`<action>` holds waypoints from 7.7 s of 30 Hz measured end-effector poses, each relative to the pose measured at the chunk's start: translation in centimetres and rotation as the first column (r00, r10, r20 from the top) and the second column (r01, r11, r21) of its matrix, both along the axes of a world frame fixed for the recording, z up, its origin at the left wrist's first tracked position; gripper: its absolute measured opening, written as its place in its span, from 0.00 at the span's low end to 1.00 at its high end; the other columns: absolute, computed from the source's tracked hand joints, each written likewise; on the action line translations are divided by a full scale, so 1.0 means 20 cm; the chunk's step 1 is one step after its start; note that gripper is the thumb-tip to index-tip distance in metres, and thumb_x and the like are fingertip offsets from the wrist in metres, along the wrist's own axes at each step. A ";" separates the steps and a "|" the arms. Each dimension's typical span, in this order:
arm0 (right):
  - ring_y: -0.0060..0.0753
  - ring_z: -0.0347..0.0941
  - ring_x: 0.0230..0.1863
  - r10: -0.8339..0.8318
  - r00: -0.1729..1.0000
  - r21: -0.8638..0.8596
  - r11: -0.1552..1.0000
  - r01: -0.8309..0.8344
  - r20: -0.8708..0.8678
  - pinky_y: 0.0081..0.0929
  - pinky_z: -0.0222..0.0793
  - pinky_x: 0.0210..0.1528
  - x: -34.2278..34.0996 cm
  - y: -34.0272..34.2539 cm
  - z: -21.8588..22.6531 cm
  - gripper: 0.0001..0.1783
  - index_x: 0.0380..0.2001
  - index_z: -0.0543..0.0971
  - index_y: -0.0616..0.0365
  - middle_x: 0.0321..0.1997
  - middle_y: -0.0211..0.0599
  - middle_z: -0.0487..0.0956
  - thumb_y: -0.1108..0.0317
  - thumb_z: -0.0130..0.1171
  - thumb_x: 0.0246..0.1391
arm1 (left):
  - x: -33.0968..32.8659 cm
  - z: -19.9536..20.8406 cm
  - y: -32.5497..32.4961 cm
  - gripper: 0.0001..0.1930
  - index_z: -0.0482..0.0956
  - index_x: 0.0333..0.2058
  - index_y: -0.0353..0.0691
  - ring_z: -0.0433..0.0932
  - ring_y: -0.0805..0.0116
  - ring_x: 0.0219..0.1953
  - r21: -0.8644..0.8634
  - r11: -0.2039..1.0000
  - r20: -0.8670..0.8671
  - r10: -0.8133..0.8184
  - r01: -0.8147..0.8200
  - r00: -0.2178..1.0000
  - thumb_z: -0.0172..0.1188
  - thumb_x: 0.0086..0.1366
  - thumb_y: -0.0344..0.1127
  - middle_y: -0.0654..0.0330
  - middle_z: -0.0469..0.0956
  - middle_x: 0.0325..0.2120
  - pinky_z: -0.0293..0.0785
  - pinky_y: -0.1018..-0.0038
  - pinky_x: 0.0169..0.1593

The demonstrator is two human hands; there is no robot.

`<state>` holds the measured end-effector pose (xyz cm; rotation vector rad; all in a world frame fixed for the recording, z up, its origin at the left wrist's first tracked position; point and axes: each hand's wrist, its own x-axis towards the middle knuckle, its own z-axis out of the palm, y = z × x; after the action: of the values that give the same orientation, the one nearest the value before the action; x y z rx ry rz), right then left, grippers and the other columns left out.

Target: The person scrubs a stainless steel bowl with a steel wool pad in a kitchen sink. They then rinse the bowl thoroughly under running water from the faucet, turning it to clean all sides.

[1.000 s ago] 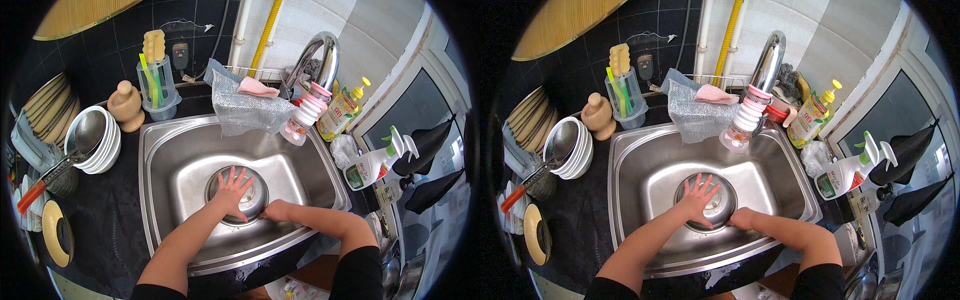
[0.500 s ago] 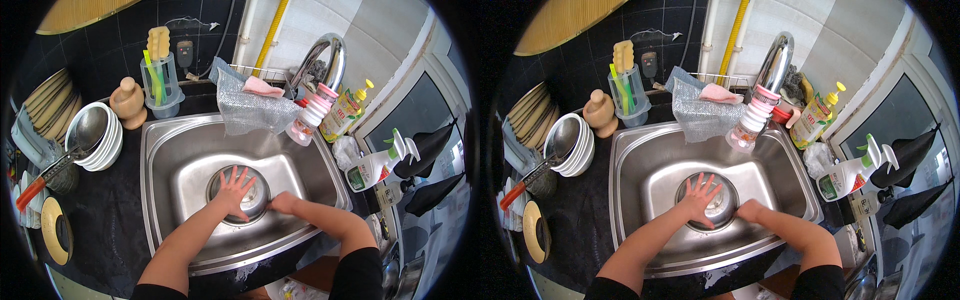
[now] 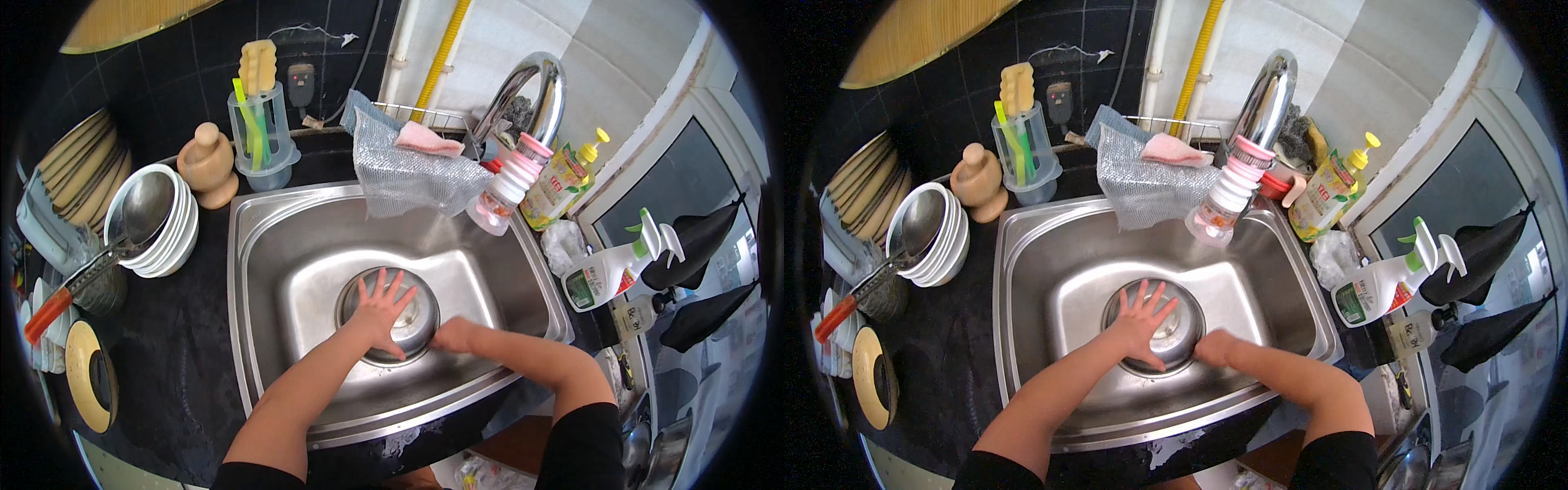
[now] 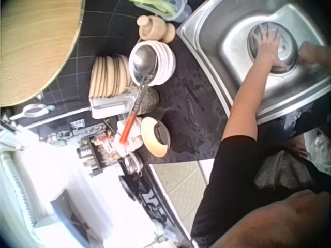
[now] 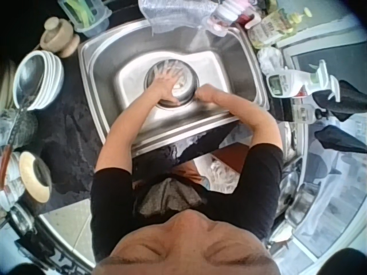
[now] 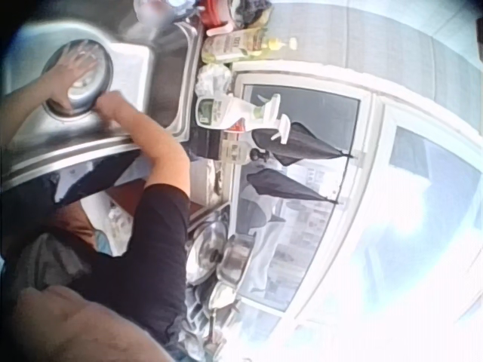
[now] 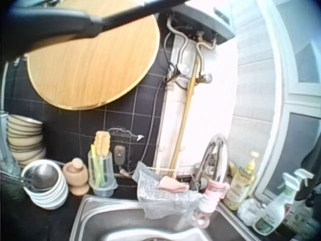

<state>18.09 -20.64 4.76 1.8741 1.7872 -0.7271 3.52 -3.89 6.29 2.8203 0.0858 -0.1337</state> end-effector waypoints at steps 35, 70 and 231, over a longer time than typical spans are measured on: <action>0.37 0.76 0.39 0.003 1.000 -0.088 0.996 -0.005 -0.027 0.34 0.71 0.37 0.02 0.01 0.03 0.18 0.45 0.76 0.28 0.39 0.28 0.79 0.62 0.50 0.50 | -0.01 0.00 0.00 0.67 0.42 0.63 0.50 0.31 0.37 0.64 0.000 1.000 0.011 -0.001 0.001 1.000 0.70 0.24 0.63 0.46 0.33 0.63 0.36 0.32 0.55; 0.49 0.70 0.48 -0.634 0.740 0.067 0.747 0.661 -0.225 0.37 0.65 0.50 0.28 0.04 -0.23 0.19 0.42 0.76 0.56 0.45 0.47 0.75 0.65 0.47 0.46 | 0.03 -0.34 0.35 0.36 0.71 0.44 0.30 0.71 0.46 0.47 -0.628 -0.059 -0.623 0.636 -0.776 0.455 0.44 0.57 0.64 0.42 0.74 0.40 0.65 0.60 0.52; 0.40 0.67 0.43 0.081 0.978 0.975 0.129 0.179 -0.190 0.36 0.60 0.45 -0.75 0.24 0.65 0.07 0.28 0.77 0.52 0.38 0.34 0.73 0.70 0.59 0.40 | -0.46 0.21 0.04 0.23 0.69 0.12 0.34 0.57 0.82 0.17 -0.928 0.307 0.203 0.893 -0.214 0.402 0.55 0.61 0.44 0.71 0.63 0.11 0.55 0.77 0.20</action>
<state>3.02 -15.89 17.67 2.6789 2.7079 0.6458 -5.66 -3.17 10.57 1.4920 0.7573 0.9213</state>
